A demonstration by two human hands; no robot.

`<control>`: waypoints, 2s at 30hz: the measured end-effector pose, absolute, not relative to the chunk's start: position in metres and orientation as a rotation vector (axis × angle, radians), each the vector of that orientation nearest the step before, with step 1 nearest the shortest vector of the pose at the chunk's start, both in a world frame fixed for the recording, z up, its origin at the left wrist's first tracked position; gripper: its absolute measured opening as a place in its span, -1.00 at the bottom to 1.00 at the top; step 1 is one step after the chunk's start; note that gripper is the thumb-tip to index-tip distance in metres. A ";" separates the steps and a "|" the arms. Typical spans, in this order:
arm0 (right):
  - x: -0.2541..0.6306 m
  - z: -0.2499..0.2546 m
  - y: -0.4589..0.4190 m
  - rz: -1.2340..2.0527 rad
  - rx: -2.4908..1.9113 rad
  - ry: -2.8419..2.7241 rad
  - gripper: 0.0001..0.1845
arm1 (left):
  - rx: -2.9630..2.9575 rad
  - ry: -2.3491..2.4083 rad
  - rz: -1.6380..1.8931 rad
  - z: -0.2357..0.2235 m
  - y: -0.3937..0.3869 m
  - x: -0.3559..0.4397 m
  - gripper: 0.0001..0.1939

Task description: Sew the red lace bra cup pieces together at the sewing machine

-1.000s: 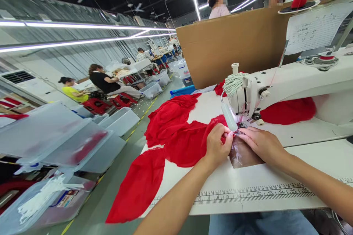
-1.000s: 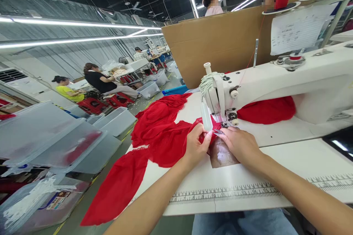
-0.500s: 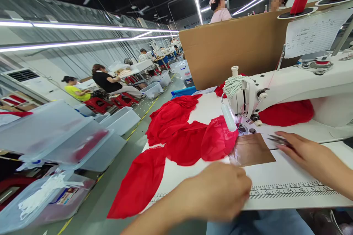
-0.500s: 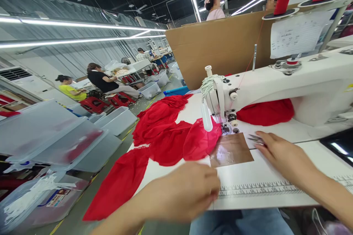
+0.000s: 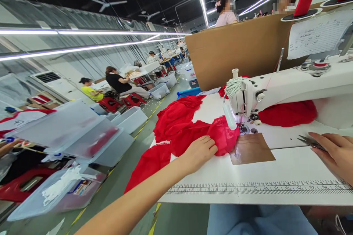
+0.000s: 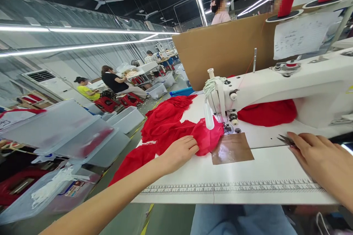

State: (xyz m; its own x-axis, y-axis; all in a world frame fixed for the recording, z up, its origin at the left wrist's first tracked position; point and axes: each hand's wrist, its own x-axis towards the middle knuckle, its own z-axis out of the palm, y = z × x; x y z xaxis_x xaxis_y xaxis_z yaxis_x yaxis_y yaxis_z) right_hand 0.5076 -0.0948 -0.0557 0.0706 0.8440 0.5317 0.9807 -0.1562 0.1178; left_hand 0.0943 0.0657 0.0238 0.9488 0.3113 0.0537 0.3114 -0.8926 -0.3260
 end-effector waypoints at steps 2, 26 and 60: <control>0.492 -0.043 -0.096 -0.848 -1.956 -1.900 -0.45 | -2.754 -0.423 -0.177 0.021 0.074 0.094 -0.68; 0.364 -0.029 -0.058 -0.467 -1.197 -2.266 -0.71 | -3.109 -0.339 0.010 0.042 -0.015 0.134 -0.60; 0.396 -0.010 -0.031 -0.430 -1.199 -2.275 -0.61 | -3.043 -1.051 -0.117 0.018 0.052 0.175 -0.72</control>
State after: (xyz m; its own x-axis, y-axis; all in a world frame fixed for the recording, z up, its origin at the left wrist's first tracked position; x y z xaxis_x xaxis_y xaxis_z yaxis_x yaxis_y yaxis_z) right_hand 0.3956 -0.0307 -0.0104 -0.4669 0.6625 0.5857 0.8306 0.5559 0.0333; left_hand 0.1749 0.0524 0.0176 0.7847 0.6184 0.0426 0.6126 -0.7842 0.0987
